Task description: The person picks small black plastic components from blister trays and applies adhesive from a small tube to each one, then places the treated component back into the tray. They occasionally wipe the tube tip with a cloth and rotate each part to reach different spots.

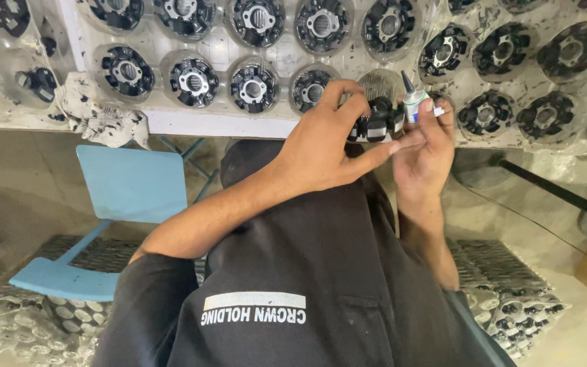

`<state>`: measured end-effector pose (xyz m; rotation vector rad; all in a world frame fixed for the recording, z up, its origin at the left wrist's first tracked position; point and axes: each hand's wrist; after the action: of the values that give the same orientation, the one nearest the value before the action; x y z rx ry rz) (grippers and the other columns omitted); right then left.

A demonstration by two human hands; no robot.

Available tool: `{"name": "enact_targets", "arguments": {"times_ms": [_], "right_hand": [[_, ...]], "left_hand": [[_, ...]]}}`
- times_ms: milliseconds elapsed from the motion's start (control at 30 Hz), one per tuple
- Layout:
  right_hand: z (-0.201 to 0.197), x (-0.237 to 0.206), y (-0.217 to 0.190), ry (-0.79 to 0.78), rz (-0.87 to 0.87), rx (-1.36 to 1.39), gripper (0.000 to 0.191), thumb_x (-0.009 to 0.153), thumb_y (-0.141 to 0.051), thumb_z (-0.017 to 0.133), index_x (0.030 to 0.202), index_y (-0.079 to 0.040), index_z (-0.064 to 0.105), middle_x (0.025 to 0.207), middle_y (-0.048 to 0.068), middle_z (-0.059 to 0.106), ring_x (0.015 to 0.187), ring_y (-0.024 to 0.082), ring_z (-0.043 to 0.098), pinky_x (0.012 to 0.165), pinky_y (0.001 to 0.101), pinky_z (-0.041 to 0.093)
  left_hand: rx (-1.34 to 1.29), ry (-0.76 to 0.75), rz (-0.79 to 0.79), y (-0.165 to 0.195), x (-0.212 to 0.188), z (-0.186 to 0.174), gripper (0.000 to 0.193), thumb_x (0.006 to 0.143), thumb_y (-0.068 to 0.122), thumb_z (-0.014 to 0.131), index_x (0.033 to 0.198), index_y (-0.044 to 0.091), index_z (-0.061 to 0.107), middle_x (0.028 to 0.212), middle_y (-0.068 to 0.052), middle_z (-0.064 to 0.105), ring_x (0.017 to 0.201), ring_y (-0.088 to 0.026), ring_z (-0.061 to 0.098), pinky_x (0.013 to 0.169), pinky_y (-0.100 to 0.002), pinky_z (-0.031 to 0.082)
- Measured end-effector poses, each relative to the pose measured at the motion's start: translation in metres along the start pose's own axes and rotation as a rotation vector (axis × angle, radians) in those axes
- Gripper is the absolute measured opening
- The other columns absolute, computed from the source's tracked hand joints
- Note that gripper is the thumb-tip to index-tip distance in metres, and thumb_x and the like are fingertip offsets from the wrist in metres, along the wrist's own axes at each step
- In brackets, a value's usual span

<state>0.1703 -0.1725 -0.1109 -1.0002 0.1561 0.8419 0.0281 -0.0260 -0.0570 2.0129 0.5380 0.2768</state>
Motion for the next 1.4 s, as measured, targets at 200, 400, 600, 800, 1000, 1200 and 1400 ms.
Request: {"name": "enact_targets", "arguments": {"times_ms": [200, 400, 600, 800, 1000, 1200, 1400], "right_hand": [[0.053, -0.033, -0.011, -0.085, -0.122, 0.162, 0.014, 0.114, -0.009, 0.058, 0.128, -0.007, 0.056, 0.116, 0.005, 0.065, 0.110, 0.015, 0.065, 0.103, 0.0320, 0.055], [0.086, -0.044, -0.020, -0.358, -0.072, 0.139, 0.020, 0.103, 0.000, 0.064, 0.116, -0.011, 0.052, 0.117, 0.008, 0.066, 0.108, 0.026, 0.067, 0.092, 0.0394, 0.055], [0.085, -0.054, -0.021, -0.323, -0.762, -0.352, 0.039, 0.093, 0.008, 0.080, 0.110, -0.013, 0.051, 0.107, 0.012, 0.065, 0.105, 0.027, 0.067, 0.092, 0.0344, 0.054], [0.075, -0.058, -0.044, -0.289, -1.338, -0.862, 0.042, 0.077, 0.006, 0.083, 0.097, -0.013, 0.052, 0.089, 0.010, 0.061, 0.089, 0.029, 0.068, 0.069, 0.0325, 0.056], [0.082, -0.061, -0.049, -0.389, -1.346, -0.862, 0.036, 0.085, 0.002, 0.083, 0.098, -0.013, 0.054, 0.096, 0.005, 0.059, 0.091, 0.026, 0.068, 0.071, 0.0324, 0.063], [0.089, -0.058, -0.049, -0.422, -1.424, -0.944, 0.033, 0.081, 0.005, 0.081, 0.093, -0.011, 0.054, 0.094, 0.008, 0.061, 0.086, 0.028, 0.065, 0.071, 0.0389, 0.064], [0.087, -0.056, -0.054, -0.474, -1.401, -0.917, 0.032, 0.080, 0.008, 0.082, 0.089, -0.010, 0.057, 0.095, 0.008, 0.059, 0.088, 0.027, 0.066, 0.070, 0.0394, 0.064]], "left_hand": [[-0.553, 0.300, 0.269, 0.025, 0.013, -0.034, 0.064, 0.092, 0.031, 0.090, 0.132, 0.010, 0.045, 0.146, -0.013, 0.043, 0.128, -0.027, 0.056, 0.109, -0.038, 0.050], [-1.581, 0.164, 0.167, 0.027, 0.026, -0.054, 0.070, 0.090, 0.031, 0.074, 0.146, 0.006, 0.041, 0.149, -0.020, 0.051, 0.136, -0.030, 0.057, 0.114, -0.040, 0.050], [-1.332, 0.232, 0.167, 0.046, 0.010, -0.057, 0.045, 0.109, 0.033, 0.055, 0.137, -0.003, 0.053, 0.139, -0.019, 0.057, 0.119, -0.023, 0.060, 0.105, -0.035, 0.049], [-0.994, 0.292, 0.367, 0.059, 0.008, -0.062, 0.032, 0.111, 0.021, 0.053, 0.132, -0.004, 0.055, 0.137, -0.020, 0.059, 0.118, -0.018, 0.060, 0.109, -0.030, 0.047], [-0.937, 0.248, 0.374, 0.063, 0.010, -0.071, 0.034, 0.109, 0.020, 0.051, 0.130, -0.006, 0.055, 0.136, -0.024, 0.059, 0.117, -0.019, 0.060, 0.108, -0.030, 0.047], [-0.989, 0.259, 0.369, 0.058, 0.015, -0.067, 0.038, 0.112, 0.025, 0.047, 0.132, -0.005, 0.057, 0.135, -0.023, 0.061, 0.117, -0.018, 0.061, 0.108, -0.030, 0.047], [-0.987, 0.267, 0.328, 0.057, 0.011, -0.065, 0.040, 0.116, 0.030, 0.045, 0.129, -0.006, 0.058, 0.131, -0.020, 0.062, 0.121, -0.019, 0.060, 0.112, -0.030, 0.045]]}}
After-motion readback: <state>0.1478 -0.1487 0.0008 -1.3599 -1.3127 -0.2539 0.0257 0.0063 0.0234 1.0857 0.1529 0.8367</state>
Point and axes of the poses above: each hand's wrist, its own x-axis towards the middle knuckle, its own z-axis out of the palm, y = z × x
